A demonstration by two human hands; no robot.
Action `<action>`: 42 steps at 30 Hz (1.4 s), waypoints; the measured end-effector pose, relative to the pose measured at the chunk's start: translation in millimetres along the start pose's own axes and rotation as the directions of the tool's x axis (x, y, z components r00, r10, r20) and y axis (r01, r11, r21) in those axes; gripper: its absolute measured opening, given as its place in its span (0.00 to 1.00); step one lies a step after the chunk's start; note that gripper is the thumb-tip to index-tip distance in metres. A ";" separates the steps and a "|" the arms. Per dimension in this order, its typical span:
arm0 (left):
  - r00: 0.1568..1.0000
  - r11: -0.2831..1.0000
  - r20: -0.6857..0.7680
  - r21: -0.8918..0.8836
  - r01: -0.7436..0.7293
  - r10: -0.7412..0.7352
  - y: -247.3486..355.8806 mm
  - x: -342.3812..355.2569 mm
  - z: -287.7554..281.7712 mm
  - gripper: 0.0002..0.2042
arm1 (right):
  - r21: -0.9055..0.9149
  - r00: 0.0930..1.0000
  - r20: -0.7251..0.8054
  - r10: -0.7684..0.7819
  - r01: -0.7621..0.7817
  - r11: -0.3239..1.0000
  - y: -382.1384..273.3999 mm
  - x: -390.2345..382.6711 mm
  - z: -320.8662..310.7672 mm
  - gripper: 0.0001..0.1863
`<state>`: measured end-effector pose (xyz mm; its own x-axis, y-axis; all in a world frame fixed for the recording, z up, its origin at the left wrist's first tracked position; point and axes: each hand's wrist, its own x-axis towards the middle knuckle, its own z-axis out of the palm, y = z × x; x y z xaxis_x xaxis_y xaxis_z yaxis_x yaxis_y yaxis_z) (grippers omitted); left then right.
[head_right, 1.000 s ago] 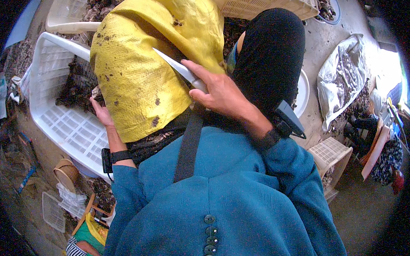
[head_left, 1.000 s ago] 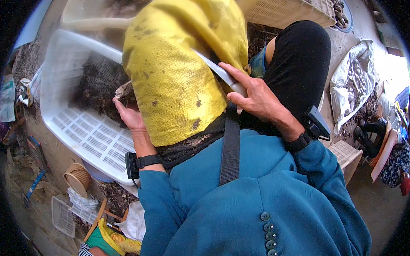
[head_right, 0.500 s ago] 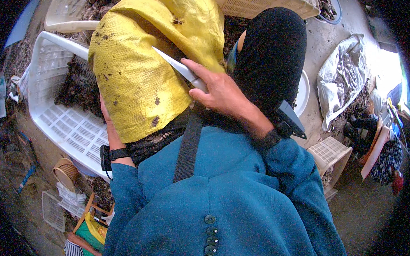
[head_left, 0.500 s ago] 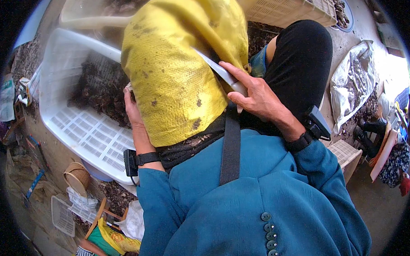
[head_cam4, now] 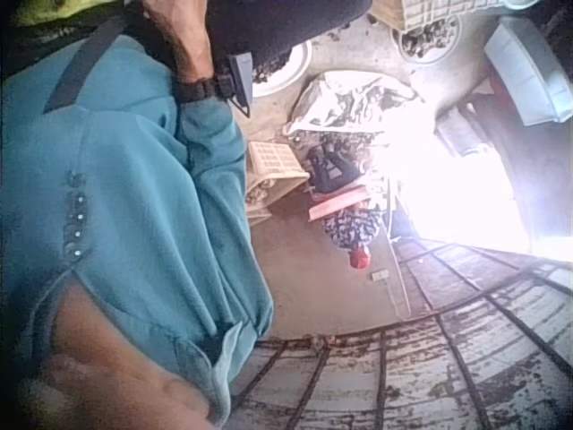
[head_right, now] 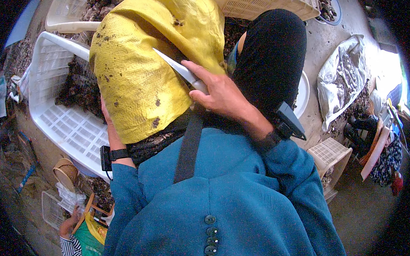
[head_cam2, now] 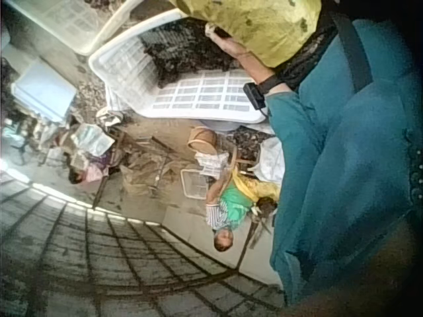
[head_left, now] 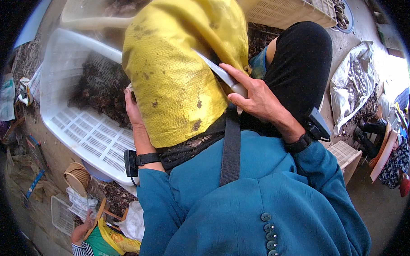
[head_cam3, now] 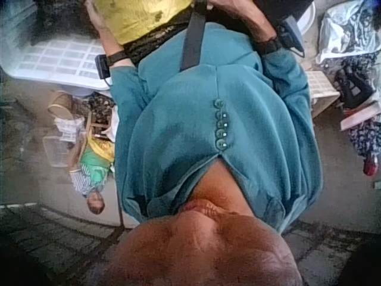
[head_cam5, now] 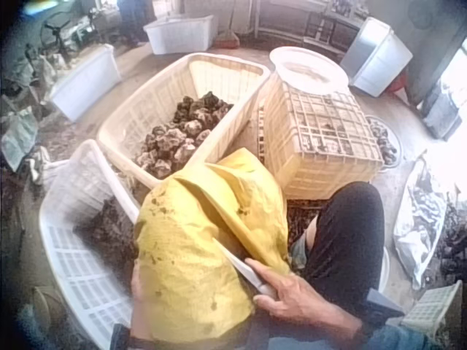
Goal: Cleaning and trimming mushrooms using a knife in a processing workshop.
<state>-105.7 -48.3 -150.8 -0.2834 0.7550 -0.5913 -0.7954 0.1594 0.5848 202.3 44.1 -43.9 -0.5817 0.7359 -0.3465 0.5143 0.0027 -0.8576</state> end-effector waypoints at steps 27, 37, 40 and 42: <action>1.000 1.000 0.025 0.008 0.006 -0.006 -1.0 -6.5 14.7 0.23 | -0.009 1.000 -0.011 -0.008 0.008 1.000 -0.8 -0.8 -0.6 0.35; 0.999 0.999 0.033 0.026 0.023 -0.024 -7.0 4.3 3.3 0.23 | 0.007 1.000 0.000 0.020 -0.020 1.000 -2.7 -0.7 -0.6 0.35; 0.999 0.999 0.042 0.035 0.023 -0.024 -7.8 5.2 -1.7 0.23 | 0.004 1.000 0.002 0.021 -0.021 1.000 -3.2 -0.7 -1.1 0.35; 0.998 0.999 0.054 0.048 0.025 -0.027 -8.2 10.0 -4.2 0.23 | -0.001 1.000 0.003 0.020 -0.020 1.000 -2.7 -0.3 -1.0 0.35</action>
<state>-104.3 -44.7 -163.8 -0.2322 0.7836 -0.5762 -0.7753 0.2086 0.5962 201.7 44.5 -41.1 -0.5729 0.7339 -0.3649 0.5269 -0.0113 -0.8498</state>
